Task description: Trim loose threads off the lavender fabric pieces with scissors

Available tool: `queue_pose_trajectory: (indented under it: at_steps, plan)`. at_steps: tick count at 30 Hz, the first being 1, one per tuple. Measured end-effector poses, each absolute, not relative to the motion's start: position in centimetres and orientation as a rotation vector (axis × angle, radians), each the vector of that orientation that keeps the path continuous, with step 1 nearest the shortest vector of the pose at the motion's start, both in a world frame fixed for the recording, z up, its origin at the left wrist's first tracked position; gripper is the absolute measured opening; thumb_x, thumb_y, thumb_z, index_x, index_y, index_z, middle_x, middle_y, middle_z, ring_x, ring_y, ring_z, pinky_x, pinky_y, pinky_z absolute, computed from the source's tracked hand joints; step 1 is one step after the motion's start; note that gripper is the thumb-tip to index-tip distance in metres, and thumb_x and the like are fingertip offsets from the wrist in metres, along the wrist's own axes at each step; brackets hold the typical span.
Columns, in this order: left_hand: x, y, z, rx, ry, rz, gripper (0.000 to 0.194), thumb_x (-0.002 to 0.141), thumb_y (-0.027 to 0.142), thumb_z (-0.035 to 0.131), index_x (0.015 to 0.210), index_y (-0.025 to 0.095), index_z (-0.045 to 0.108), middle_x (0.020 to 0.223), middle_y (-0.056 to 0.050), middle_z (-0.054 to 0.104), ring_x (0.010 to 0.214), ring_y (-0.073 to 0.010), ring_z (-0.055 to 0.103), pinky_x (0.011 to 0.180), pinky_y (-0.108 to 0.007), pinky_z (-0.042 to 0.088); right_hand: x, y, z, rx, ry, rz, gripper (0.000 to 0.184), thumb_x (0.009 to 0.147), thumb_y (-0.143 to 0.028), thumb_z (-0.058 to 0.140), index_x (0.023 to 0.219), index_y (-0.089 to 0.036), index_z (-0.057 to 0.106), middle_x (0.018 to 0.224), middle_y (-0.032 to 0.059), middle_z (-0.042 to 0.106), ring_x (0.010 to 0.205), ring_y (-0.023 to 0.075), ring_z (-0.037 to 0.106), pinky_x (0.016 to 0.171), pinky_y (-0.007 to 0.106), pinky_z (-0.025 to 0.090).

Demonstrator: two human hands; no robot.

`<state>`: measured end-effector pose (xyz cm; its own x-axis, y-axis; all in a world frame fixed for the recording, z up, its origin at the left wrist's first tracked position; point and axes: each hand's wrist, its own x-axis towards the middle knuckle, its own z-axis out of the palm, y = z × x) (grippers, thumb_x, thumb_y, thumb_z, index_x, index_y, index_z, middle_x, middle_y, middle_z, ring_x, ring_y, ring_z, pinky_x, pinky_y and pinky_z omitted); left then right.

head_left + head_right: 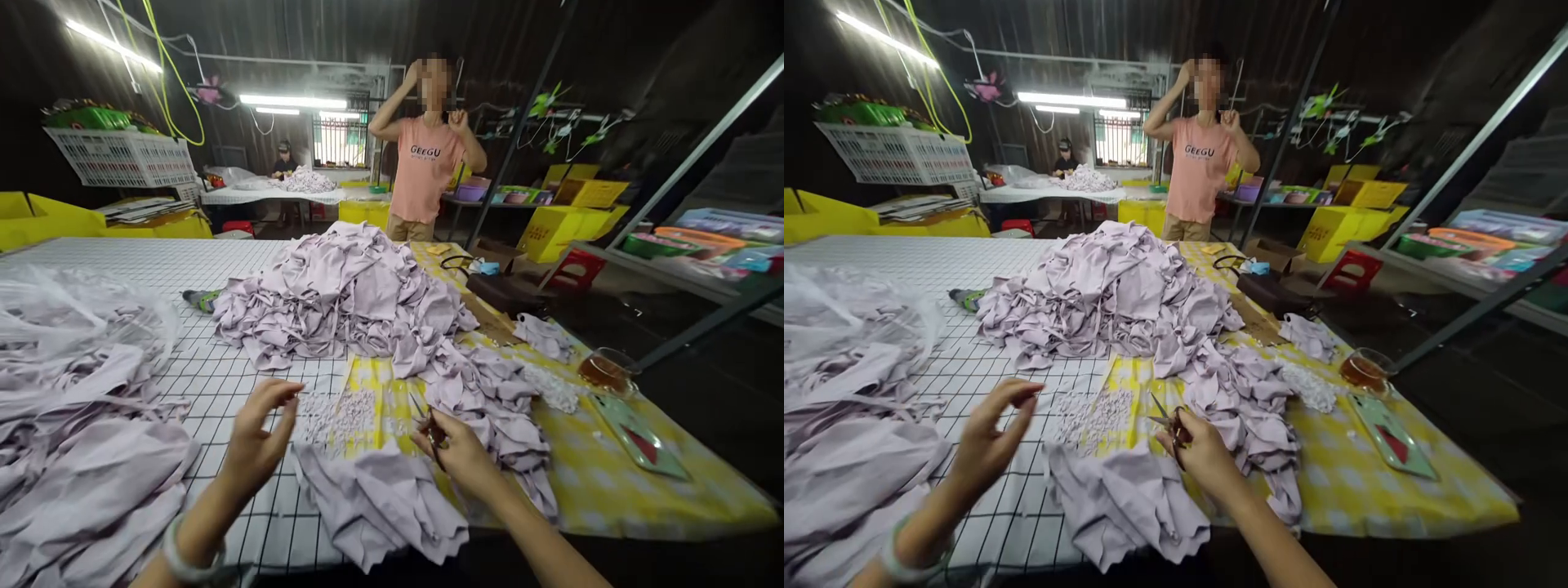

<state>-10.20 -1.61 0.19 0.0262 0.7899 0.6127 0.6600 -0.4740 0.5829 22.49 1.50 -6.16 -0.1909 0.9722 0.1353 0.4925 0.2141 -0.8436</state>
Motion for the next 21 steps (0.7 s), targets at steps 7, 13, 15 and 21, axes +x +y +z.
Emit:
queue_pose_trajectory:
  at_steps: [7, 13, 15, 21]
  plan:
    - [-5.8, -2.8, -4.1, 2.371, 1.225, 0.822, 0.035, 0.088, 0.011, 0.051, 0.120, 0.020, 0.064, 0.113, -0.011, 0.066, 0.107, -0.0274, 0.059, 0.094, -0.048, 0.051, 24.7, 1.0, -8.2, -1.396, -1.992, 0.881, 0.001, 0.077, -0.020, 0.064, 0.078, -0.021, 0.064, 0.081, 0.0040, 0.066, 0.081, 0.0223, 0.062, 0.074, 0.032, 0.048]
    - [-5.7, -3.1, -5.4, 2.324, 1.229, 0.512, 0.053, 0.078, 0.005, 0.055, 0.129, 0.021, 0.060, 0.127, -0.012, 0.060, 0.119, -0.0320, 0.053, 0.100, -0.054, 0.047, 25.3, 0.9, -9.4, -1.395, -1.963, 0.886, 0.018, 0.061, -0.006, 0.059, 0.070, -0.021, 0.063, 0.078, 0.0032, 0.066, 0.085, 0.0232, 0.061, 0.078, 0.032, 0.047]
    - [-5.9, -3.0, -5.5, 2.293, 1.213, 0.438, 0.060, 0.077, 0.006, 0.057, 0.135, 0.024, 0.056, 0.133, -0.011, 0.058, 0.123, -0.0324, 0.051, 0.104, -0.054, 0.045, 25.1, 1.4, -9.9, -1.433, -1.881, 0.863, 0.012, 0.065, -0.011, 0.059, 0.071, -0.021, 0.061, 0.079, 0.0038, 0.064, 0.081, 0.0226, 0.060, 0.075, 0.032, 0.047]
    - [-6.3, -2.4, -5.3, 2.162, 1.250, 0.300, 0.056, 0.071, 0.007, 0.060, 0.126, 0.022, 0.062, 0.123, -0.011, 0.062, 0.115, -0.0313, 0.051, 0.101, -0.053, 0.043, 25.6, 3.2, -8.1, -1.444, -1.675, 0.911, 0.014, 0.080, -0.033, 0.057, 0.087, -0.021, 0.056, 0.085, 0.0049, 0.066, 0.077, 0.0205, 0.063, 0.073, 0.032, 0.050]
